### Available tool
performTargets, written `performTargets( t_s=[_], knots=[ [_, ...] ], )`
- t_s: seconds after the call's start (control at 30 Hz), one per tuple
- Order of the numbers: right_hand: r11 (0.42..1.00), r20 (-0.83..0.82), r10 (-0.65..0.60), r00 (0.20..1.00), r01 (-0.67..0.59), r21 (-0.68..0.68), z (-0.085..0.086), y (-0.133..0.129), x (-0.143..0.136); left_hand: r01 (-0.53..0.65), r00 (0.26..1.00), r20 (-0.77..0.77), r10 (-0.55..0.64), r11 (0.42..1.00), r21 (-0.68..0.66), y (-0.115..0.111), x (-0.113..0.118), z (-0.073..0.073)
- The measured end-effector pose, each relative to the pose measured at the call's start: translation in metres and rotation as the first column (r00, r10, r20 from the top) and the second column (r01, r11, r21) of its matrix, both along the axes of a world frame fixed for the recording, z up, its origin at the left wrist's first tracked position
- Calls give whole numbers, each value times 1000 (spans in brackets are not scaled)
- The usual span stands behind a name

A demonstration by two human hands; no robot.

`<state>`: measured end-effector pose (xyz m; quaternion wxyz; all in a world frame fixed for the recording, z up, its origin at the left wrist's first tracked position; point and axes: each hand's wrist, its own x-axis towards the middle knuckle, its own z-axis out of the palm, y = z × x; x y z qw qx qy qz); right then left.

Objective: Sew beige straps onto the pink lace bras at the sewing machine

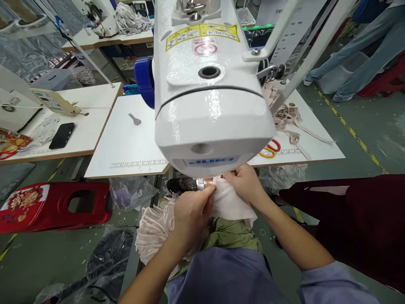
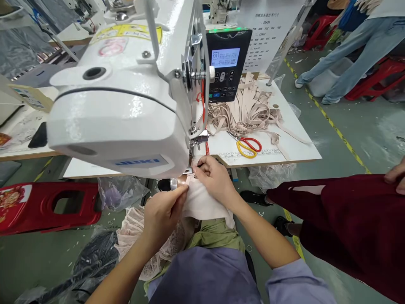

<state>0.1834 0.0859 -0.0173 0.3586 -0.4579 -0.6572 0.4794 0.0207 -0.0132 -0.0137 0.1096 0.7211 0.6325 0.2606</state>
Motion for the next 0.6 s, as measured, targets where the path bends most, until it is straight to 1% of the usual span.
performTargets(
  t_s=[0.07, 0.13, 0.2, 0.33, 0.6],
  knots=[
    [999, 39, 15, 999, -16, 29, 2, 9, -4, 1, 995, -98, 3, 999, 43, 3, -2, 1],
    [997, 79, 27, 996, -32, 68, 5, 15, -7, -6, 989, -149, 19, 996, 83, 5, -3, 2],
    [994, 109, 47, 993, -57, 92, 9, 20, -9, -9, 985, -169, 30, 992, 124, 7, -3, 3],
    [991, 132, 73, 989, -86, 98, 18, 23, -10, -7, 980, -193, 45, 981, 192, 9, -3, 4],
    [992, 90, 56, 994, -66, 109, 25, 21, -12, 12, 969, -242, 47, 972, 234, 12, -3, 7]
  ],
)
